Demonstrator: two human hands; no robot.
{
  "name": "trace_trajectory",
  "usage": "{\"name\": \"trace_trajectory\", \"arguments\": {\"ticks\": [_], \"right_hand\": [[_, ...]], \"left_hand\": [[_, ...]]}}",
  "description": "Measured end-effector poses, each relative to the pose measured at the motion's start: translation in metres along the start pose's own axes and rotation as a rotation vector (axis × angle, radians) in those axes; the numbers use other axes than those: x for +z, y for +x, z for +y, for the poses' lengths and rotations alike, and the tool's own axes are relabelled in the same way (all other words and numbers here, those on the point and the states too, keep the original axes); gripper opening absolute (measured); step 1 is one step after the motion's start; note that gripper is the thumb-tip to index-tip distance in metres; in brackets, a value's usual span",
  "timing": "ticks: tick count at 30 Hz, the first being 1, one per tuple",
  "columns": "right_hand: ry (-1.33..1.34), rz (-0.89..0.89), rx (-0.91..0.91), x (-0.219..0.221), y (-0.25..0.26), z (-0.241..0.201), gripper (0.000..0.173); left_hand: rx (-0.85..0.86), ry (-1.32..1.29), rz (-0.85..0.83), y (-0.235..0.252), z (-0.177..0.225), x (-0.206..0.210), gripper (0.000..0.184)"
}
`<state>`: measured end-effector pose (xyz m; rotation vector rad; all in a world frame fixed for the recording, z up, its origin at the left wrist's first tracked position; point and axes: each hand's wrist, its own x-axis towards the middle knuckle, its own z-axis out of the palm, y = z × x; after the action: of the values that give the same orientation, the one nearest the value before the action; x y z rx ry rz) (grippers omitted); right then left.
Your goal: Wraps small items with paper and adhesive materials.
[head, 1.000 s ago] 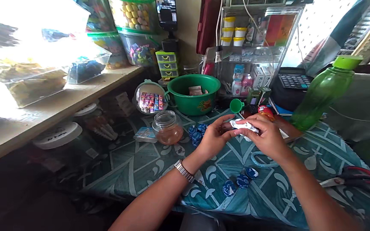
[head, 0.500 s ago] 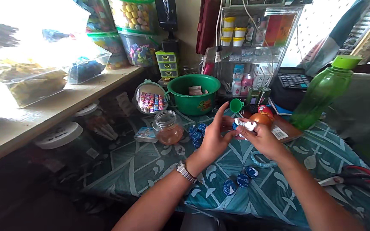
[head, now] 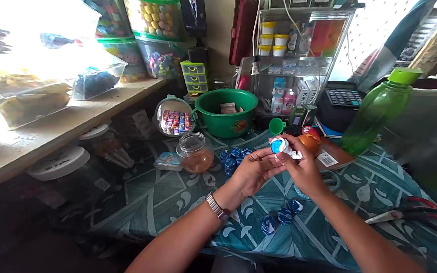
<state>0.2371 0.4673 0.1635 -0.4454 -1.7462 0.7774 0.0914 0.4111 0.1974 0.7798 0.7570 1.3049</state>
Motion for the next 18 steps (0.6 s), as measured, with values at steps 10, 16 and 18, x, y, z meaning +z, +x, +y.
{"name": "trace_trajectory", "arguments": {"ticks": [10, 16, 18], "right_hand": [[-0.052, 0.061, -0.129, -0.006, 0.003, -0.008, 0.032], [-0.087, 0.028, -0.02, -0.01, 0.005, -0.007, 0.039], [-0.085, 0.012, -0.012, -0.006, 0.003, -0.004, 0.038]], "left_hand": [[0.09, 0.266, 0.084, -0.001, 0.005, -0.002, 0.011], [0.053, 0.064, -0.216, 0.001, 0.006, -0.01, 0.053], [0.03, 0.104, -0.074, 0.0, 0.009, -0.005, 0.047]]}}
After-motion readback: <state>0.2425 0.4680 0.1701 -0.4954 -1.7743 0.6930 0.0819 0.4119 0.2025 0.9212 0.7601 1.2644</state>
